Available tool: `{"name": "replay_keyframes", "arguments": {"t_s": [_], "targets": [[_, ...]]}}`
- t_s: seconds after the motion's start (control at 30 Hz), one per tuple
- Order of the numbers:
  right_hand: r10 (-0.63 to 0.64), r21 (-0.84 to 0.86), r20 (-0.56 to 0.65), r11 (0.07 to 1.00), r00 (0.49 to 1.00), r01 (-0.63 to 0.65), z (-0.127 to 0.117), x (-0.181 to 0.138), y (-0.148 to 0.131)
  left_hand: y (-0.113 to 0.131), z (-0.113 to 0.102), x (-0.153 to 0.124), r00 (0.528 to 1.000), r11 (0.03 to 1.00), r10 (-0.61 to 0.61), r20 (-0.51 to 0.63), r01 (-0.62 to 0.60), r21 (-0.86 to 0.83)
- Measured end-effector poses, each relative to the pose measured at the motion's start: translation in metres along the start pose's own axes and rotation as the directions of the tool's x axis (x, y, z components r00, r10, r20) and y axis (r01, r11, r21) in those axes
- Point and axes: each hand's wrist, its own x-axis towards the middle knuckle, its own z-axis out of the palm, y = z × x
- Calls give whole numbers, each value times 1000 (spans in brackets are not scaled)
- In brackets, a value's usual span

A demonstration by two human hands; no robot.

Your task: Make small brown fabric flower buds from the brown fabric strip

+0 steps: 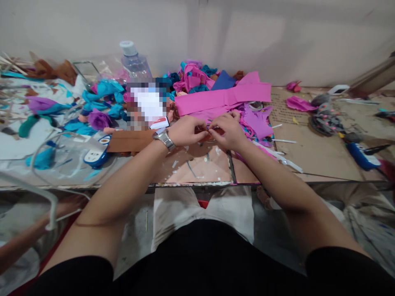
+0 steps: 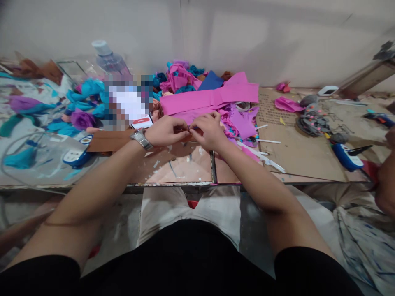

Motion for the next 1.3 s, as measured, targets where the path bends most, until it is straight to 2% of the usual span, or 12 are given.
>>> {"name": "replay_keyframes", "arguments": {"t_s": [0.47, 0.73, 1.03, 1.3], "targets": [[-21, 0, -40, 1000, 999, 21, -2, -1, -1, -2, 0, 0, 997, 996, -42, -60, 37, -86], [27, 35, -57, 999, 998, -25, 1, -1, 2, 0, 9, 2, 988, 998, 32, -152, -25, 51], [49, 20, -53, 999, 997, -48, 3, 0, 1, 5, 8, 0, 995, 998, 45, -91, -41, 47], [16, 30, -35, 999, 999, -15, -2, 0, 0, 2, 7, 1, 996, 999, 42, -82, -39, 37]]}}
